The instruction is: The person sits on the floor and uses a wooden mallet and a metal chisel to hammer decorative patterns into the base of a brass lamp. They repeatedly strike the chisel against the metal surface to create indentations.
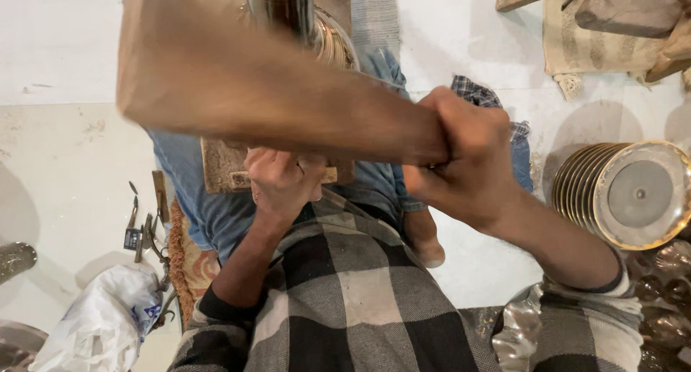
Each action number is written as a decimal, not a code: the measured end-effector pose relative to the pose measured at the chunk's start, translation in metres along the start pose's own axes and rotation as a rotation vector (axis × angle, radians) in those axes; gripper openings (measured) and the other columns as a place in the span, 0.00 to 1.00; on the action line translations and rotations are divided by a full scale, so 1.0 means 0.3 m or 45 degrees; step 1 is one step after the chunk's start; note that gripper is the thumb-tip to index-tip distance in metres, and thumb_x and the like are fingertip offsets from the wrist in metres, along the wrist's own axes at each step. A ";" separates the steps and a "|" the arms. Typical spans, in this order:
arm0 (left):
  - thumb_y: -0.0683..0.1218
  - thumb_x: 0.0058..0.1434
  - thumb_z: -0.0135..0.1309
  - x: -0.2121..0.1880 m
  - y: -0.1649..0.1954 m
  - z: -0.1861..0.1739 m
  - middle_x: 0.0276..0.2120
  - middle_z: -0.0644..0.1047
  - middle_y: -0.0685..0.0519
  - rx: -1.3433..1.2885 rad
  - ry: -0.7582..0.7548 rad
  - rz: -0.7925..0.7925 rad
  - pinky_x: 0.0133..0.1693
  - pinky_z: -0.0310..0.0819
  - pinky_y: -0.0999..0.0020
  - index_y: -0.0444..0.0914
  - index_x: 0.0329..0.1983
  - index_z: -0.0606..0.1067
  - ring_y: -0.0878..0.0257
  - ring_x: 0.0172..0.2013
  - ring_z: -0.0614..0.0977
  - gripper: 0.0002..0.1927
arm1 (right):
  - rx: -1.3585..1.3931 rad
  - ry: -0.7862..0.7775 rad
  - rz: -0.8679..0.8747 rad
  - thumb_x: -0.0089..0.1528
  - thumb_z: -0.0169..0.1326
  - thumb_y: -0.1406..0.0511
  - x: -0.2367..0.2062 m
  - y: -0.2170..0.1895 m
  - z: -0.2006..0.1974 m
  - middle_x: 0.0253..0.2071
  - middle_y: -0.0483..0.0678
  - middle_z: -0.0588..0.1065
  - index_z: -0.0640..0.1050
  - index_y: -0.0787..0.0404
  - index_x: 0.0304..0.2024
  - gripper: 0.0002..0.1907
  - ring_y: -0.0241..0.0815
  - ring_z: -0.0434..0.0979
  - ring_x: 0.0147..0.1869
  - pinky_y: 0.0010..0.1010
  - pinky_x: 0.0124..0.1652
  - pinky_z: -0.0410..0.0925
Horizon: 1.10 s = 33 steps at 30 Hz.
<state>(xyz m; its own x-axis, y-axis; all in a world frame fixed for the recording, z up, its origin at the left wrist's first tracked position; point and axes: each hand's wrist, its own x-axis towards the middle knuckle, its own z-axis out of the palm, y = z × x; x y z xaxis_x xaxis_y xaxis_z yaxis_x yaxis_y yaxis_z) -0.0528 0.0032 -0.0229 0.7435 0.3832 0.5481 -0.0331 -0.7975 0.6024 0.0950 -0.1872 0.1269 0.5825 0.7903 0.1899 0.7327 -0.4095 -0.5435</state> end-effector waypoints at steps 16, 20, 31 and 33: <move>0.46 0.54 0.62 0.011 -0.021 -0.009 0.31 0.79 0.45 0.055 -0.049 0.193 0.33 0.77 0.56 0.34 0.37 0.78 0.49 0.30 0.82 0.12 | 0.155 0.047 -0.011 0.48 0.60 0.69 0.001 0.005 0.000 0.22 0.47 0.70 0.73 0.64 0.34 0.13 0.41 0.71 0.23 0.34 0.25 0.63; 0.42 0.59 0.66 0.016 -0.037 -0.003 0.27 0.79 0.51 -0.022 -0.109 0.120 0.30 0.76 0.59 0.34 0.38 0.78 0.57 0.26 0.82 0.09 | -0.399 -0.035 -0.047 0.45 0.62 0.69 -0.002 0.000 0.009 0.26 0.48 0.74 0.75 0.65 0.34 0.16 0.43 0.74 0.24 0.34 0.23 0.63; 0.40 0.53 0.65 0.027 -0.062 -0.007 0.31 0.81 0.48 -0.059 -0.053 0.231 0.34 0.79 0.58 0.35 0.38 0.80 0.54 0.29 0.83 0.09 | -0.176 0.002 -0.021 0.46 0.60 0.69 -0.009 -0.014 0.028 0.27 0.49 0.74 0.74 0.62 0.37 0.16 0.48 0.76 0.27 0.38 0.27 0.65; 0.40 0.51 0.65 0.031 -0.064 -0.007 0.29 0.80 0.49 -0.047 -0.065 0.233 0.34 0.78 0.58 0.35 0.35 0.79 0.55 0.28 0.83 0.09 | -0.214 0.001 -0.024 0.46 0.60 0.69 -0.014 -0.013 0.028 0.27 0.49 0.74 0.74 0.62 0.37 0.16 0.49 0.76 0.28 0.39 0.27 0.65</move>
<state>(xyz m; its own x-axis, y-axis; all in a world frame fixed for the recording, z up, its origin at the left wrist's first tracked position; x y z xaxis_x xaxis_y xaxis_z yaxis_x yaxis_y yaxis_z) -0.0467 0.0232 -0.0282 0.7556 0.2088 0.6208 -0.1942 -0.8338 0.5168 0.0866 -0.1851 0.1213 0.5687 0.7980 0.1996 0.7918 -0.4655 -0.3954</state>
